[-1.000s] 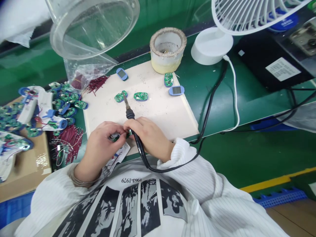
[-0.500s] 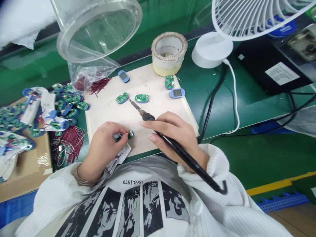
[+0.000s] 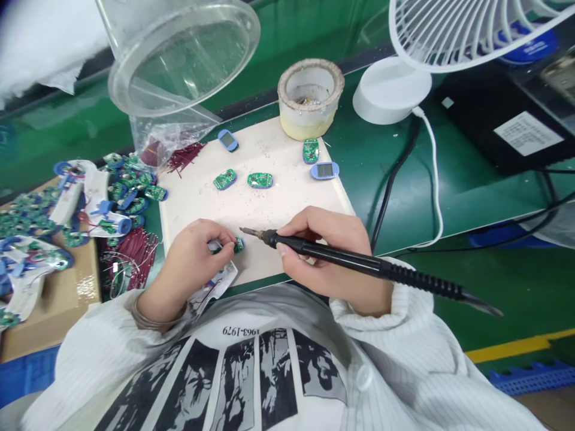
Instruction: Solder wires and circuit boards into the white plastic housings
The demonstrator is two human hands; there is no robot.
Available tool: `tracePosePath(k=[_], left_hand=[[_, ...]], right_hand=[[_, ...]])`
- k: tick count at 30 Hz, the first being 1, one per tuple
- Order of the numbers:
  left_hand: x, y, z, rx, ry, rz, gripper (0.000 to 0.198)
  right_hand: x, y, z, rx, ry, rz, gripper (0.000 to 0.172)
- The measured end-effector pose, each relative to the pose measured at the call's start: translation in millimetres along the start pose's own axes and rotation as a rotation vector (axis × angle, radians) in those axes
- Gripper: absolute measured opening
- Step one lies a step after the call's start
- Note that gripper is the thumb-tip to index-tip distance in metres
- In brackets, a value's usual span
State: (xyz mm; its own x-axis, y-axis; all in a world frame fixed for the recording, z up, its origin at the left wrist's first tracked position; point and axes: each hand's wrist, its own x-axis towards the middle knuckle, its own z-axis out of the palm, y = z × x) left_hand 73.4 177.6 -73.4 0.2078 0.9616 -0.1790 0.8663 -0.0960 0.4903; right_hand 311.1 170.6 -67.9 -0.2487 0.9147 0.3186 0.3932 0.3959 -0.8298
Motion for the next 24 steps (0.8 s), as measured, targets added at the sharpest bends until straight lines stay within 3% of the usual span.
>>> tracePosePath(k=[24], left_hand=[[5.1,4.3,1.1,0.046,-0.018,-0.025,0.013]], right_hand=[[10.2,0.9,11.3,0.053,-0.112,-0.15,0.016]])
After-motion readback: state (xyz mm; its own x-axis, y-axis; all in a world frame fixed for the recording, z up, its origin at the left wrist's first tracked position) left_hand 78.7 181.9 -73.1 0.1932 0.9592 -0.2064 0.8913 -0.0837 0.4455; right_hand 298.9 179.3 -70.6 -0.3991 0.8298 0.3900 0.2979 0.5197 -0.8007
